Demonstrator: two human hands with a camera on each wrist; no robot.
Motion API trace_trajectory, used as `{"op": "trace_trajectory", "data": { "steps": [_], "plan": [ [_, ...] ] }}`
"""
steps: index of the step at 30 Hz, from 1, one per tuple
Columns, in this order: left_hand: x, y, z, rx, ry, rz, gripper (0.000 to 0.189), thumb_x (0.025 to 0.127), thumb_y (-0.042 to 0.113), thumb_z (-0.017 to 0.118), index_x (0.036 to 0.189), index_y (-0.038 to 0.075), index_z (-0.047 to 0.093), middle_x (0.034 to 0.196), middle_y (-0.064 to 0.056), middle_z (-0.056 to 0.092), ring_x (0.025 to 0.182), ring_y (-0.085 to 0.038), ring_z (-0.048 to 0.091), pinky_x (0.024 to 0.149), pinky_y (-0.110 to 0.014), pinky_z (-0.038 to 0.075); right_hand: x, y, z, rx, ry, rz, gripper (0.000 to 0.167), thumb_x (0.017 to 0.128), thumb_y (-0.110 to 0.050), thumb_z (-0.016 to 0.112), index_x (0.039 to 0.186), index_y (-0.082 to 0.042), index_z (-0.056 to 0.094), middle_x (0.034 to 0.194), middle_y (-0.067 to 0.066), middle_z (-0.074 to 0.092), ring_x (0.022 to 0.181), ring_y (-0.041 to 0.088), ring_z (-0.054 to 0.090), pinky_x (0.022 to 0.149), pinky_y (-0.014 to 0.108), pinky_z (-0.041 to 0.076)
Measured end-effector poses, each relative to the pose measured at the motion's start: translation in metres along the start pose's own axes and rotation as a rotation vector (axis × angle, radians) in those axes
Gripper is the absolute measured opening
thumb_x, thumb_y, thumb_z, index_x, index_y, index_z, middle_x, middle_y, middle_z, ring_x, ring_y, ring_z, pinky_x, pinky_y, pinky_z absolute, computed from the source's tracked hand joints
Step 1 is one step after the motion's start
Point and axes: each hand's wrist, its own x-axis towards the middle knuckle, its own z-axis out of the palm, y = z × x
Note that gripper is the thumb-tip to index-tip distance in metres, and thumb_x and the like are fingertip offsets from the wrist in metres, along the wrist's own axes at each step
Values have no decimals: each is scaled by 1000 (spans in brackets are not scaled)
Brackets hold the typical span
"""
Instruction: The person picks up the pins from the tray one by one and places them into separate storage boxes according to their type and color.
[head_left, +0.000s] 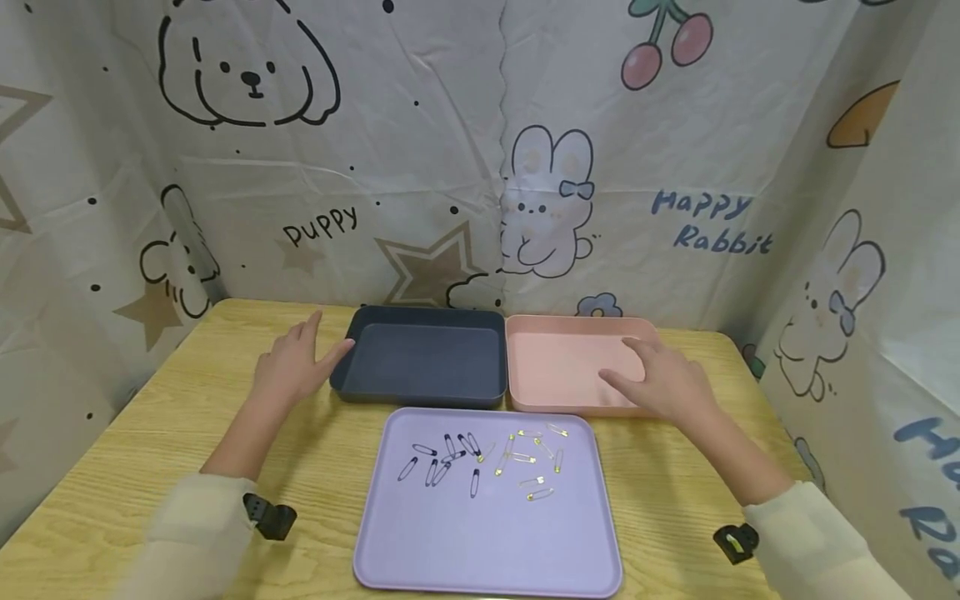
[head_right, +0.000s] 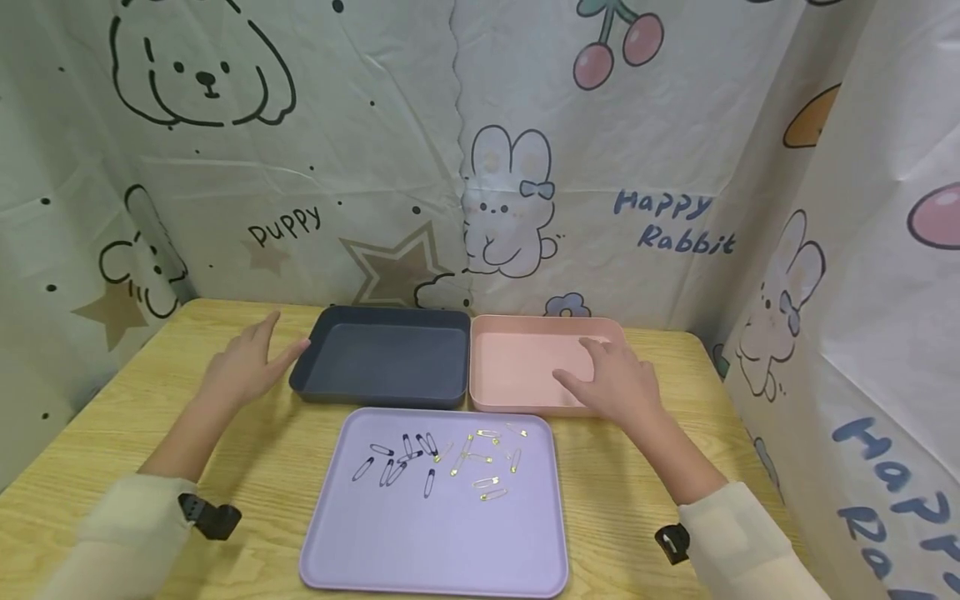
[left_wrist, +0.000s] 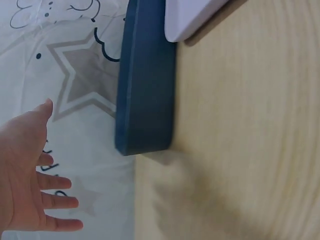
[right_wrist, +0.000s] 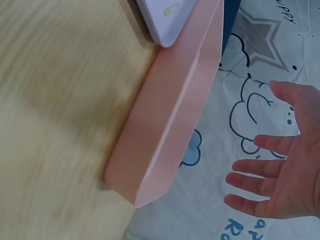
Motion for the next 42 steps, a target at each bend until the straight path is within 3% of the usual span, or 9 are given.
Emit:
{"op": "trace_trajectory", "data": {
  "steps": [10,15,25,30,35,42],
  "plan": [
    [-2,-11,32,-158,-5,-27,86,92,64,27,147,-2,19,140,-34,33,124,-52,37,93,-64,35,-17,2,29,153,23,-25,62,87,-50,57,126,-2,55,124,20,59,107,38,59,83,52,48],
    [-3,-17,47,-258,-18,-26,78,95,56,32,146,-2,20,138,-32,37,122,-49,41,94,-61,36,-23,-1,46,193,49,-53,53,85,-44,63,117,-2,61,113,18,66,94,32,65,76,45,51],
    [-1,-26,73,-503,28,-51,57,99,33,43,143,1,30,126,-31,49,111,-43,53,88,-50,45,-29,-8,69,308,72,-61,25,82,-26,69,100,-9,70,95,7,69,81,20,59,70,34,48],
    [1,-27,79,-555,31,-76,54,99,31,42,145,6,30,124,-29,50,111,-40,53,87,-47,44,-27,-15,78,315,26,-61,21,82,-24,68,97,-10,71,84,3,62,73,14,50,64,27,40],
    [3,-29,81,-574,-14,-66,54,100,29,38,148,9,22,127,-31,48,117,-42,48,93,-52,41,-22,-23,89,308,10,-76,20,81,-22,70,95,-8,71,73,0,53,68,13,45,60,26,36],
    [4,-30,81,-573,-43,-54,54,100,25,36,150,11,19,127,-30,48,117,-41,47,93,-51,40,-16,-28,102,259,-17,-45,16,81,-22,70,92,-11,72,72,-1,53,67,12,44,59,26,35]
  ]
}}
